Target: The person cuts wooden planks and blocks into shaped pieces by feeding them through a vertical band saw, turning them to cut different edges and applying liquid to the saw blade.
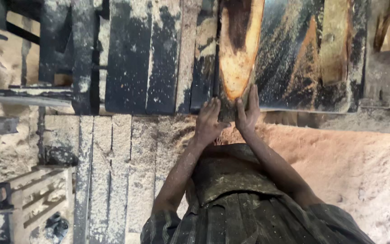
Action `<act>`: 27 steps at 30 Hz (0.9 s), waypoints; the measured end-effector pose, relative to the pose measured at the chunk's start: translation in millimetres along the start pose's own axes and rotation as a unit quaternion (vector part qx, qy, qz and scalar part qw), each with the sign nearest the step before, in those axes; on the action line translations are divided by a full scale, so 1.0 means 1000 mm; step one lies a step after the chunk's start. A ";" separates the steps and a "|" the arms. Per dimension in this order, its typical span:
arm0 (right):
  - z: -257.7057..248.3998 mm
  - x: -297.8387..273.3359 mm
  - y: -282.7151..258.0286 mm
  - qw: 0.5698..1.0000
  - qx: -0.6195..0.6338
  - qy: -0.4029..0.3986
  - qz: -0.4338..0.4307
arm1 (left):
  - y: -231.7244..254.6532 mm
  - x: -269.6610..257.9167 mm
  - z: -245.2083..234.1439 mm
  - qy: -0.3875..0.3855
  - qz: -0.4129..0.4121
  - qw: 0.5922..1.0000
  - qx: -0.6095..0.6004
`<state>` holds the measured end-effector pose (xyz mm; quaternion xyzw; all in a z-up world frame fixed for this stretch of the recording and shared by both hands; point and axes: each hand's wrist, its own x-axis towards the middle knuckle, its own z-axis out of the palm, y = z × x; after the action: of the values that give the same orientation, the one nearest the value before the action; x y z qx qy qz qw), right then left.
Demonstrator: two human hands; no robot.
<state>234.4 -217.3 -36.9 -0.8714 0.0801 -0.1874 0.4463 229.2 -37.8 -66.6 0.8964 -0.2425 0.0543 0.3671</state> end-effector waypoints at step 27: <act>0.043 0.127 0.040 0.999 -0.022 0.038 0.005 | -0.028 0.113 0.001 0.009 -0.028 0.999 -0.016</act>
<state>368.8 -248.1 -59.7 -0.8728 0.1050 -0.2164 0.4246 342.0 -65.9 -54.2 0.8961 -0.2152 0.0481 0.3851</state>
